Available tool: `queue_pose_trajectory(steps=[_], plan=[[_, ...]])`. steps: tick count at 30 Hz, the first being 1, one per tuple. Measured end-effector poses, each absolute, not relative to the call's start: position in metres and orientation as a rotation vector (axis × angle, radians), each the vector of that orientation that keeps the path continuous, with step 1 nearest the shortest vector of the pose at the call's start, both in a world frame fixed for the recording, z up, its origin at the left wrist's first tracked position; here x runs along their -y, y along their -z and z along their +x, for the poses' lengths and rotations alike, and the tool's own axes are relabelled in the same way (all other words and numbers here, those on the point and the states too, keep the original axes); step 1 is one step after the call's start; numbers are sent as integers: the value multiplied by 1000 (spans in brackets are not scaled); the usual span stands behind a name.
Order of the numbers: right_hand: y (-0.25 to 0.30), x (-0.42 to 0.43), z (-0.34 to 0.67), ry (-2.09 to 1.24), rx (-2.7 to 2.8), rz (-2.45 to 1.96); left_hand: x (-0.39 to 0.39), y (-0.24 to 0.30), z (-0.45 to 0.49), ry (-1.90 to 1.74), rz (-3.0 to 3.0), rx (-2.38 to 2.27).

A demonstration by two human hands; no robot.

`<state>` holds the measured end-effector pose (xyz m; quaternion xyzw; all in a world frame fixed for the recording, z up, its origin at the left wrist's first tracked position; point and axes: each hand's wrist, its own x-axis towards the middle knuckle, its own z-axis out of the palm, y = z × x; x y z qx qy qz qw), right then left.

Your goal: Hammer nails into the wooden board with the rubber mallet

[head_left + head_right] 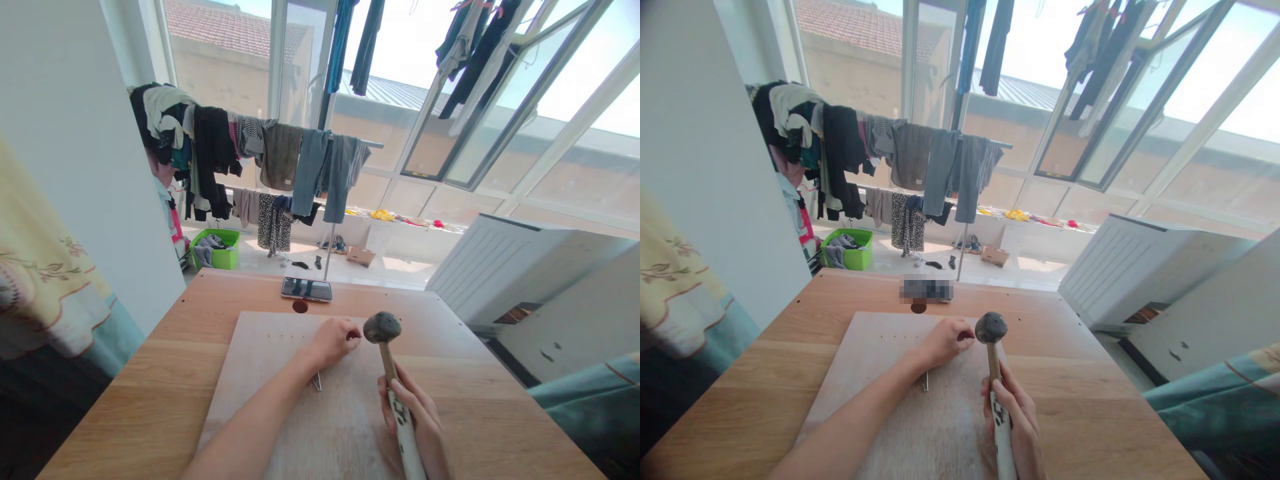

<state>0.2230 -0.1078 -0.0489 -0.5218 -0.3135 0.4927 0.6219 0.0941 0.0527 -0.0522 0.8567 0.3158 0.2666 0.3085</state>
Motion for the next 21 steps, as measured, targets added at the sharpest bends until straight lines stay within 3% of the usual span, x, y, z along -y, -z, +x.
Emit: queue_pose_trajectory(steps=[7, 12, 21], plan=[[49, 105, 224, -1157, 755, -1222, -63, 30, 77, -411, 2349, -846], [47, 105, 221, -1143, 737, -1193, -76, 5, 47, 60, 2322, -811], [41, 108, 217, -1106, 707, -1182, -76, -13, 35, 225, 2303, -717]])
